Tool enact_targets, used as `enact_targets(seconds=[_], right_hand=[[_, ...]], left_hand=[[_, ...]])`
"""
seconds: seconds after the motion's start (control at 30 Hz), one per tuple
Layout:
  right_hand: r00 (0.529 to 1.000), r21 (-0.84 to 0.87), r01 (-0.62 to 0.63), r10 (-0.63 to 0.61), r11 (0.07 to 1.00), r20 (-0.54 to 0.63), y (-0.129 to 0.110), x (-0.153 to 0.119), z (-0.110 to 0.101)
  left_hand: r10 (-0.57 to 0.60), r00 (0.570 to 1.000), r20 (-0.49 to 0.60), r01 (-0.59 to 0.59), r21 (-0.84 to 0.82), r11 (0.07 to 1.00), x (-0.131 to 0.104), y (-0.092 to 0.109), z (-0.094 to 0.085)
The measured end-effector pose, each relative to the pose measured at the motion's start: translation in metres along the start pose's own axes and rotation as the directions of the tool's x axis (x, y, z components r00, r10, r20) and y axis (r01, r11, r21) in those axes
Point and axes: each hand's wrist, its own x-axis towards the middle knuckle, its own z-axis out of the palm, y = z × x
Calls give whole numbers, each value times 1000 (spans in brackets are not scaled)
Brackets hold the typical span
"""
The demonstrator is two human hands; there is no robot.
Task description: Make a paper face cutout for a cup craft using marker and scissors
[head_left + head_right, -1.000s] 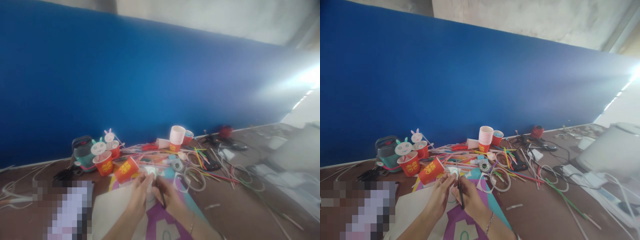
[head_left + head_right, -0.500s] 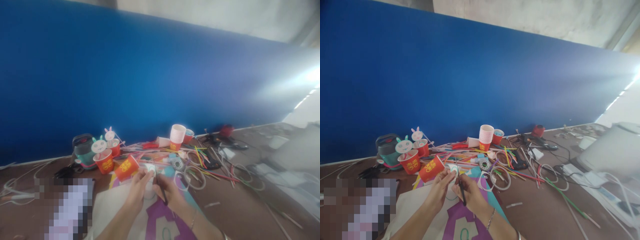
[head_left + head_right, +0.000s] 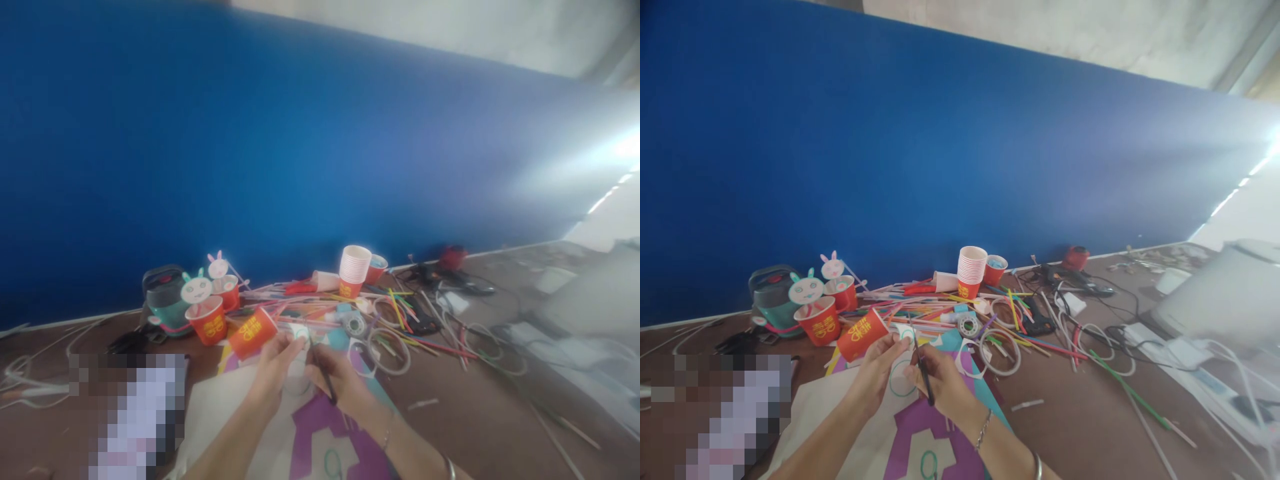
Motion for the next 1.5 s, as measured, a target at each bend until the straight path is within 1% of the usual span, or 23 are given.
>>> enact_targets(seconds=[0.1,0.27,0.4,0.53,0.7,0.8,0.97,1.07,1.27,1.5], right_hand=[[1000,7,0,0,1000,3,1,0,0],[1000,24,12,-12,1000,-17,5,0,1],[998,-13,56,-56,998,-37,5,0,1],[997,-31,64,-66,997,-50,5,1,1],[999,-32,37,-38,999,-39,5,1,0],[999,0,22,-22,1000,-31,6,1,-1],[1000,2,10,-10,1000,-16,6,0,-2],[1000,2,-13,13,1000,-12,5,1,-3],[1000,-27,-18,17,999,-26,2,1,-3],[999,-17,-45,45,999,-18,-3,1,-3]], left_hand=[[5,1000,11,-5,-10,1000,0,0,0],[-1,1000,-10,1,-21,1000,-3,0,2],[-16,1000,-10,16,-23,1000,-6,1,6],[-19,1000,5,19,-16,1000,-6,3,7],[-12,1000,4,12,16,1000,-5,3,5],[4,1000,6,-5,27,1000,-3,1,4],[14,1000,8,-14,27,1000,-1,0,0],[9,1000,19,-10,26,1000,0,0,-2],[-15,999,42,14,29,999,0,3,-2],[-25,999,42,24,30,999,-1,4,-4]])
